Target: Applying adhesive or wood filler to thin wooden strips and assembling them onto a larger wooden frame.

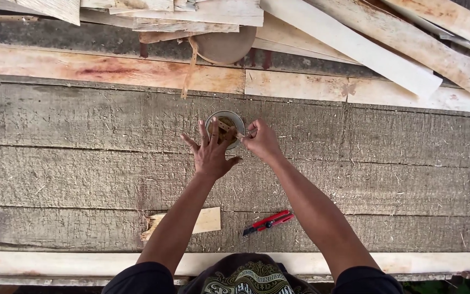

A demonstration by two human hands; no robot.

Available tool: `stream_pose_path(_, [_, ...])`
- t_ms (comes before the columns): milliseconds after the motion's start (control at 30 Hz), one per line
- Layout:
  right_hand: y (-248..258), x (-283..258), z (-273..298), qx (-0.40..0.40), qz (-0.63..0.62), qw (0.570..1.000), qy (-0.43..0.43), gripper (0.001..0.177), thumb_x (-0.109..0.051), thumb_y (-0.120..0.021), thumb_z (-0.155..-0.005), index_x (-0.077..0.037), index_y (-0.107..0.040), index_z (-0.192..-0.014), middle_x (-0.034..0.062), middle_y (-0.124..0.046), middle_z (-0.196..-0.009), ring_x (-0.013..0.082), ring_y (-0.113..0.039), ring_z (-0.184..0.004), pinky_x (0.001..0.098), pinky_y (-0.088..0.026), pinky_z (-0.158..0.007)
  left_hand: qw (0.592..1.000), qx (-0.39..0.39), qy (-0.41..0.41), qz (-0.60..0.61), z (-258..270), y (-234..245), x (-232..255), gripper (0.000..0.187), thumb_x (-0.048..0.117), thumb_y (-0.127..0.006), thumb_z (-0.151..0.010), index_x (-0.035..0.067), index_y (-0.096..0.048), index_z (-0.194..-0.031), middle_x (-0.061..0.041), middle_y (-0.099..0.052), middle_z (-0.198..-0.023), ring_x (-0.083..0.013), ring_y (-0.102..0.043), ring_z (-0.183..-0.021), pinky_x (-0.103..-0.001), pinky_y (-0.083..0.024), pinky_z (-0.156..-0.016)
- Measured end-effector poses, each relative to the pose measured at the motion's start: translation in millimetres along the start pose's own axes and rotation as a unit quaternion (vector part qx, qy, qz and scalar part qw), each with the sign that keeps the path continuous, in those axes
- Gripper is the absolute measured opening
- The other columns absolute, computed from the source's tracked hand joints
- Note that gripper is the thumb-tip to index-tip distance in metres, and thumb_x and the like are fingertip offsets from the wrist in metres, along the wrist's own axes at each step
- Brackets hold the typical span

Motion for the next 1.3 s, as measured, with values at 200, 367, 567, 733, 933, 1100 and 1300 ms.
stream_pose_path(200, [-5.7,6.7,-5.1,0.001,0.065,0.998,-0.009,0.037,-0.03,-0.08,-0.075,-0.014,-0.067,-0.106,0.0045,-0.077,-0.079,0.0263,-0.077,-0.076,0.0377,-0.057,-0.069,1.0,-0.013,0.004,-0.019,-1.4,0.6,3.0,0.087,0.069,-0.066,-0.085,0.051,-0.024,-0.159,-0.001,0.005,-0.175,-0.0392,0.013,-0.157,-0.083,0.007,-0.111])
stream_pose_path(367, [-2.4,-3.2,15.4,-0.034,0.106,0.994,0.018,0.022,-0.028,-0.073,-0.085,-0.009,-0.078,-0.095,0.0142,-0.078,-0.082,0.0398,-0.076,-0.085,0.0465,-0.057,-0.074,0.999,-0.009,0.01,-0.031,-4.5,-2.9,3.4,0.079,0.061,-0.065,-0.089,0.051,-0.027,-0.158,0.0,0.007,-0.174,-0.0384,0.013,-0.157,-0.082,0.008,-0.112])
stream_pose_path(567, [18.2,-7.0,30.6,-0.064,0.06,0.996,0.004,0.015,-0.024,-0.07,-0.089,-0.01,-0.075,-0.088,0.0055,-0.07,-0.066,0.02,-0.071,-0.059,0.0342,-0.054,-0.063,0.998,-0.026,0.02,-0.058,-4.6,-2.2,4.4,0.071,0.053,-0.062,-0.094,0.053,-0.028,-0.157,0.0,0.009,-0.174,-0.037,0.015,-0.157,-0.081,0.008,-0.112])
stream_pose_path(733, [68.2,-28.5,60.3,-0.086,-0.038,0.995,-0.034,0.014,-0.019,-0.069,-0.093,-0.006,-0.073,-0.092,0.0089,-0.067,-0.07,0.0192,-0.068,-0.06,0.0328,-0.052,-0.058,0.999,-0.025,0.023,-0.026,-0.4,9.7,4.9,0.074,0.052,-0.064,-0.093,0.05,-0.028,-0.158,-0.001,0.009,-0.175,-0.0367,0.017,-0.157,-0.08,0.009,-0.113])
stream_pose_path(933, [108.0,-33.7,21.2,-0.013,-0.217,0.975,0.034,0.016,-0.024,-0.066,-0.103,-0.008,-0.064,-0.101,0.0038,-0.059,-0.075,0.013,-0.064,-0.067,0.0206,-0.046,-0.049,0.989,0.116,-0.04,0.079,-40.4,12.0,-5.4,0.077,0.07,-0.06,-0.09,0.037,-0.038,-0.156,-0.006,-0.026,-0.17,-0.0325,-0.011,-0.157,-0.081,0.009,-0.113])
stream_pose_path(1100, [77.3,-5.2,-50.2,0.021,-0.552,0.833,-0.02,0.013,-0.018,-0.072,-0.1,-0.012,-0.061,-0.094,0.0106,-0.075,-0.102,0.0242,-0.078,-0.094,0.0342,-0.065,-0.082,0.937,0.167,0.008,0.308,-145.7,-28.1,-50.8,0.039,0.037,-0.062,-0.102,0.018,-0.067,-0.136,-0.003,-0.07,-0.13,-0.0293,-0.066,-0.121,-0.053,-0.054,-0.101])
stream_pose_path(1300, [48.6,15.2,-92.0,0.079,-0.658,0.742,-0.1,0.015,-0.012,-0.073,-0.097,-0.012,-0.06,-0.091,0.0181,-0.077,-0.098,0.031,-0.078,-0.097,0.0395,-0.066,-0.087,0.902,0.153,-0.007,0.403,-177.6,-18.4,-50.0,0.031,0.035,-0.07,-0.097,0.025,-0.074,-0.125,0.002,-0.076,-0.11,-0.0243,-0.071,-0.109,-0.046,-0.06,-0.092])
Point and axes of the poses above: each hand's wrist, its own z-axis away from the middle knuckle, its own y-axis out of the back of the hand, x = y × z, the point moved 4 cm from there along -z, towards the middle knuckle
